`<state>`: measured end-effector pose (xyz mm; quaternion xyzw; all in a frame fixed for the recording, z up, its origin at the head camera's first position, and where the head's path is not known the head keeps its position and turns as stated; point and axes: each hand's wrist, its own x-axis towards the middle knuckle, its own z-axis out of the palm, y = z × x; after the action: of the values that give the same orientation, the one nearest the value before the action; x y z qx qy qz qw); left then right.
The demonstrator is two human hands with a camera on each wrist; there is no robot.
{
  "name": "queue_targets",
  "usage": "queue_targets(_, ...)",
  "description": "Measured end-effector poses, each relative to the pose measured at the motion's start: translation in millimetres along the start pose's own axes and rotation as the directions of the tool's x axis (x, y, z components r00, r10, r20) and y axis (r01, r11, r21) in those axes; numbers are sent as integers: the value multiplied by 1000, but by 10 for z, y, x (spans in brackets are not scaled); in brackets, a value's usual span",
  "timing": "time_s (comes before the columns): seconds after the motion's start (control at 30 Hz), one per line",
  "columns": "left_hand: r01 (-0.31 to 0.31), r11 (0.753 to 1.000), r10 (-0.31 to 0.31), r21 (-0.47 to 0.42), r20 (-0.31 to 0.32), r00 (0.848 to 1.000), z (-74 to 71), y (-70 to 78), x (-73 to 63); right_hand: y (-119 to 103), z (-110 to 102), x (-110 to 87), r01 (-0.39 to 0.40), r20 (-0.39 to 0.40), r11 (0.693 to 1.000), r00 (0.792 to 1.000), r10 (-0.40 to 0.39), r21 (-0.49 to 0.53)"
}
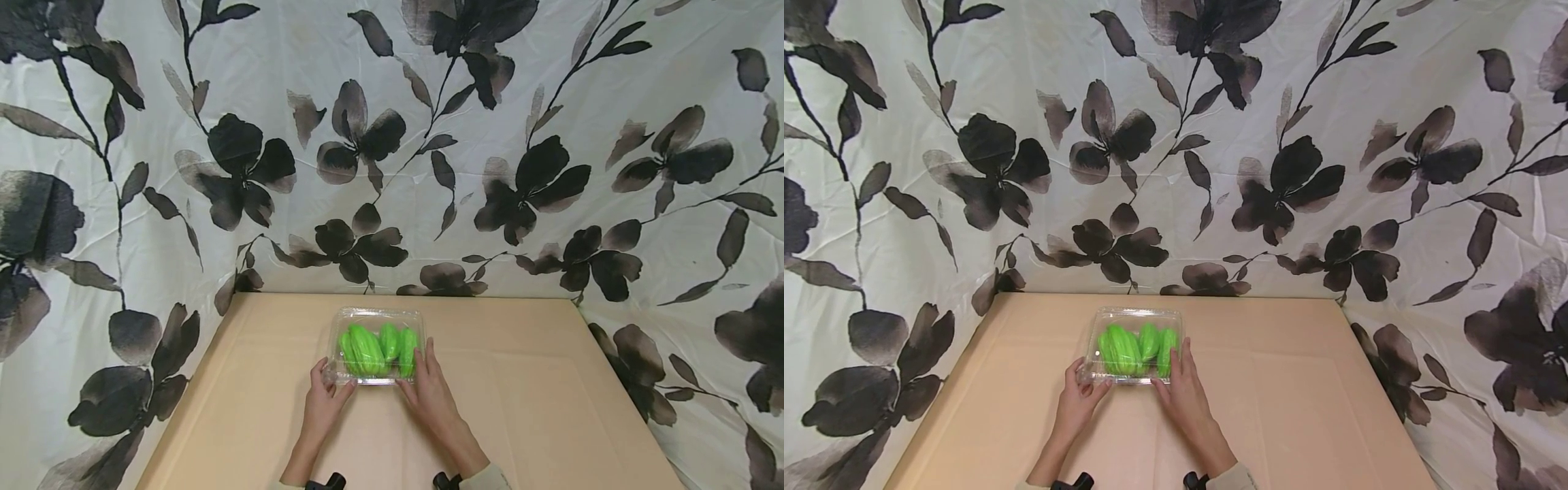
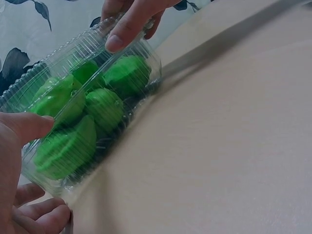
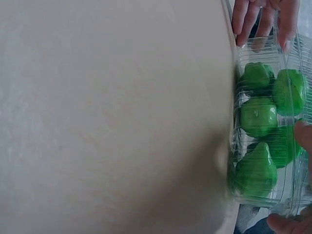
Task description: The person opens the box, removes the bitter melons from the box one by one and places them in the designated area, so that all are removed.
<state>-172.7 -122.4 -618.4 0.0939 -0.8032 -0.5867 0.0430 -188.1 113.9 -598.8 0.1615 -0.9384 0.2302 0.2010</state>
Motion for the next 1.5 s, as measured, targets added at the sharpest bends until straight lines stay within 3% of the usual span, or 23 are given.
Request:
queue_targets(0.27,-3,1000,3,13,3,1000,-12,-15,14,-7,-23,8,-33,56,999,998,35,-24)
queue_targets(0.63,6,1000,-6,1,-3,1000,-3,-23,16,0,-13,-7,-66,64,998,996,67,-19)
queue_targets(0.97,0,1000,0,-2,-1,1000,-4,-13,15,13,12,-11,-7,-17,999,1000,6,-31)
queue_targets(1.5,-50,998,49,37,25,998,-23,-33,23,-15,-27,1,-6,46,999,999,8,-54)
